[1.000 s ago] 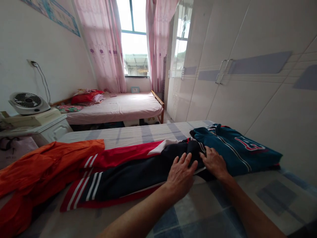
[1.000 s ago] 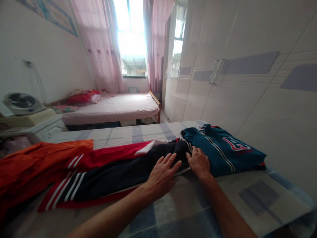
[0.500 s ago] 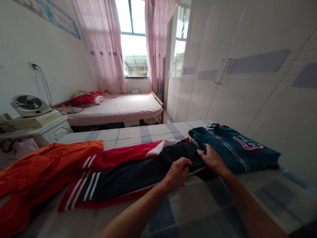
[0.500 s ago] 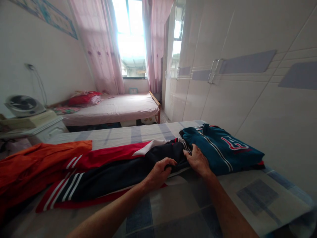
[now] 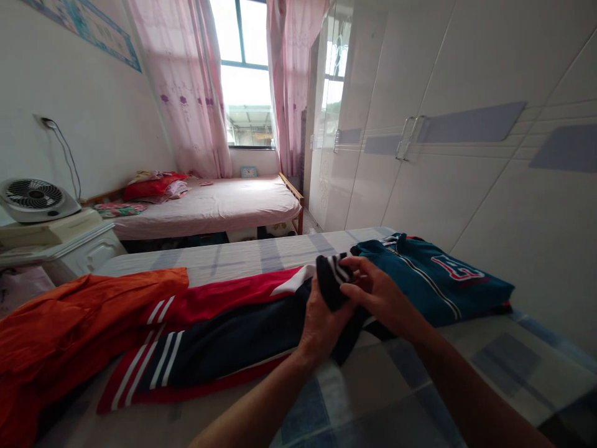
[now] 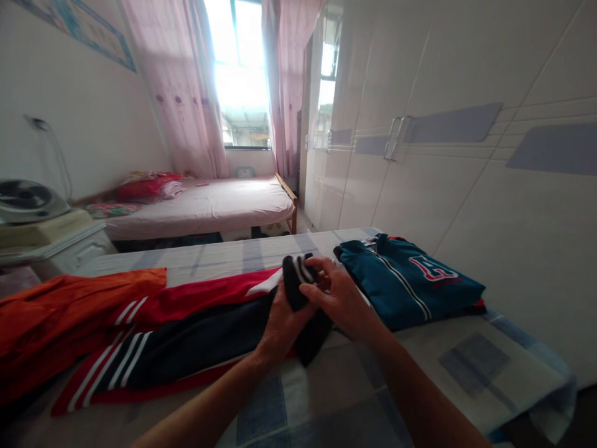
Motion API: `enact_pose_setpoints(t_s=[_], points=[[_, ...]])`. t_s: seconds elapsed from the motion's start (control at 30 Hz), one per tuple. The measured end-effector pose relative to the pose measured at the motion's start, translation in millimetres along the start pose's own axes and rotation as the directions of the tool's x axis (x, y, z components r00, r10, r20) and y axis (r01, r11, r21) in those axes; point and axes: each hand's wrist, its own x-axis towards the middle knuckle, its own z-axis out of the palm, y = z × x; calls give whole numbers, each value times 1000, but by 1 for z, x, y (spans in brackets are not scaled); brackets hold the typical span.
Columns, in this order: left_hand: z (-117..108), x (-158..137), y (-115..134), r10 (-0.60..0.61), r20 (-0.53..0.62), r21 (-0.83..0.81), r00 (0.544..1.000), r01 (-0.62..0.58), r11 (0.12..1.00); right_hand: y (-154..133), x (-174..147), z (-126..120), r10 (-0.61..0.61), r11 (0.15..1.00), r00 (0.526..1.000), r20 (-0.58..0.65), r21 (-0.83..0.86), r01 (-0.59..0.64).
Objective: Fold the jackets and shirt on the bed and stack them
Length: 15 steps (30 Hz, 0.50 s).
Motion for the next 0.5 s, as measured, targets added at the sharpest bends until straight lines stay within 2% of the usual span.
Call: enact_pose_setpoints(t_s=[0.03, 0.07, 0.13, 0.17, 0.27, 0.3, 0.37, 0.43, 0.5], points=[[-5, 3, 5, -17, -75, -49, 997, 13, 999, -2, 5, -1, -37, 999, 998, 54, -7, 38], [-12, 7, 10, -50, -146, -87, 988, 38, 995, 2, 12, -3, -54, 997, 997, 49, -54, 57], [-28, 11, 19, -153, -243, -161, 958, 116, 980, 27, 31, -9, -54, 965, 997, -55, -258, 38], [-36, 11, 24, -196, -273, -201, 942, 143, 969, 44, 42, -12, -54, 919, 995, -83, -394, 17], [-58, 6, 39, -252, -312, -304, 916, 155, 940, 97, 68, -17, 37, 713, 996, 85, -700, 34], [-63, 2, 43, -249, -303, -310, 920, 152, 939, 111, 75, -16, 68, 662, 988, 142, -747, 62], [-73, -9, 45, -237, -278, -293, 931, 153, 944, 130, 85, -12, 87, 622, 975, 205, -776, 107], [-83, -23, 38, -241, -271, -239, 932, 178, 955, 140, 95, -7, 86, 633, 977, 195, -768, 97], [-95, -38, 23, -257, -285, -162, 923, 218, 962, 146, 104, -1, 105, 646, 986, 131, -762, 32]])
